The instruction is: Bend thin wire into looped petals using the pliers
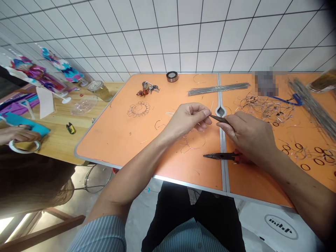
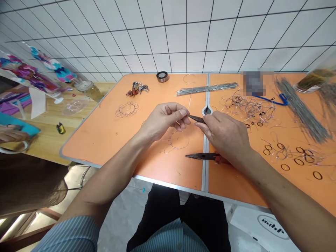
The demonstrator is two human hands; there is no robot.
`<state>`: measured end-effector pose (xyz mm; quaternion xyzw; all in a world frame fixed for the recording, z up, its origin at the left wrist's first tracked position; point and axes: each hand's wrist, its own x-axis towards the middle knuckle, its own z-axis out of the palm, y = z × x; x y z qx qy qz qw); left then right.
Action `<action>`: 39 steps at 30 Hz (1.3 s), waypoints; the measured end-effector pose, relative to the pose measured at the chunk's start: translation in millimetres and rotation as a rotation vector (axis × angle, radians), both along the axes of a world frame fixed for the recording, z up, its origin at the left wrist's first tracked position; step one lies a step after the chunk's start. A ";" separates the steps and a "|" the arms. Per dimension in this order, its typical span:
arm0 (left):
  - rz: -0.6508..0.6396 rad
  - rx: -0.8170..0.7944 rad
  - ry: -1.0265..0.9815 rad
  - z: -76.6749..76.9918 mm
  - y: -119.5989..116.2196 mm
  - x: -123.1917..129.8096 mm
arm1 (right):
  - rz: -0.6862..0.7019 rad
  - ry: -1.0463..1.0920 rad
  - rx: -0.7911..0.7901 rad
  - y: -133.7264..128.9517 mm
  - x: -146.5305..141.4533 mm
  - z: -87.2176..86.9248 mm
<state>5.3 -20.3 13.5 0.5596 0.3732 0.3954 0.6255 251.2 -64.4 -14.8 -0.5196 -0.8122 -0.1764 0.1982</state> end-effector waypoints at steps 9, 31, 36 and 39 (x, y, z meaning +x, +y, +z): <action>0.059 -0.023 0.021 0.2 -4.1 7.0 | -0.002 0.012 -0.049 -0.4 -0.1 0.0; 0.063 0.000 0.095 -5.6 3.9 3.8 | 0.004 0.003 -0.129 -1.2 -6.5 2.8; 0.199 -0.005 0.062 -11.1 14.2 0.1 | 0.028 0.042 -0.313 7.9 0.5 1.4; 0.207 -0.006 0.079 -10.8 16.4 -1.9 | -0.011 -0.050 -0.368 13.6 7.9 -4.6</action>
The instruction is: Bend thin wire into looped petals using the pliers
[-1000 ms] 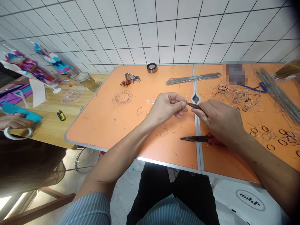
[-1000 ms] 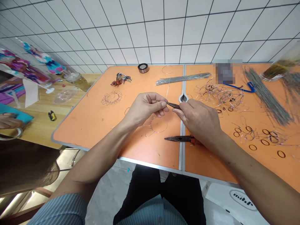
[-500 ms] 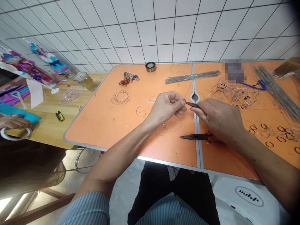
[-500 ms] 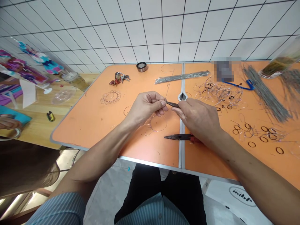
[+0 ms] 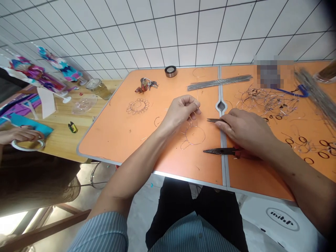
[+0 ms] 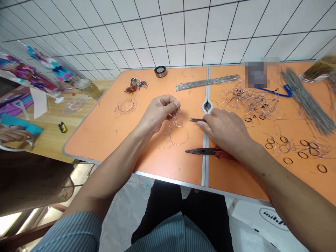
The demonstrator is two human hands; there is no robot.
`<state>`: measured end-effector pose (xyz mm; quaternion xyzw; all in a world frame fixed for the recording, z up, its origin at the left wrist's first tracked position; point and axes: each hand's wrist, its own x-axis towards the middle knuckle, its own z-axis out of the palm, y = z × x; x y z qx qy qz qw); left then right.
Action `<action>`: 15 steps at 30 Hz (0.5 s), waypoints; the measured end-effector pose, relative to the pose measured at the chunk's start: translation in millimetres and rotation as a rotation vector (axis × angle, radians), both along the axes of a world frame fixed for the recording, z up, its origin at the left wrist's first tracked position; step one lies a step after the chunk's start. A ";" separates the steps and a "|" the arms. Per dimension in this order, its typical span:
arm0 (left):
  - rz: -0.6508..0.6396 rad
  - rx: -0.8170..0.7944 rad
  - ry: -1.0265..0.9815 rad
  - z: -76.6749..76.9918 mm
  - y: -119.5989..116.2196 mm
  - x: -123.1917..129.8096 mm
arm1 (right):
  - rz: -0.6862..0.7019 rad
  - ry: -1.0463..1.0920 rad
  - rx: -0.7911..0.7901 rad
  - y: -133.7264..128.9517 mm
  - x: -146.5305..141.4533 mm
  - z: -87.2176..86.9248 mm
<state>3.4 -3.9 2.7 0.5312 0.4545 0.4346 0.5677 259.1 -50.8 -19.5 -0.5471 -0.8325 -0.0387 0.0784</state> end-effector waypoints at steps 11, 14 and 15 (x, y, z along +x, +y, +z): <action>-0.355 0.049 0.114 -6.2 -18.3 15.3 | -0.101 1.059 -0.355 -3.0 -17.3 14.9; -0.431 0.081 0.182 -9.7 -20.4 19.3 | -0.074 1.216 -0.408 -5.1 -21.5 17.5; -0.436 0.101 0.198 -9.9 -19.7 18.5 | -0.067 1.231 -0.409 -5.6 -21.7 17.5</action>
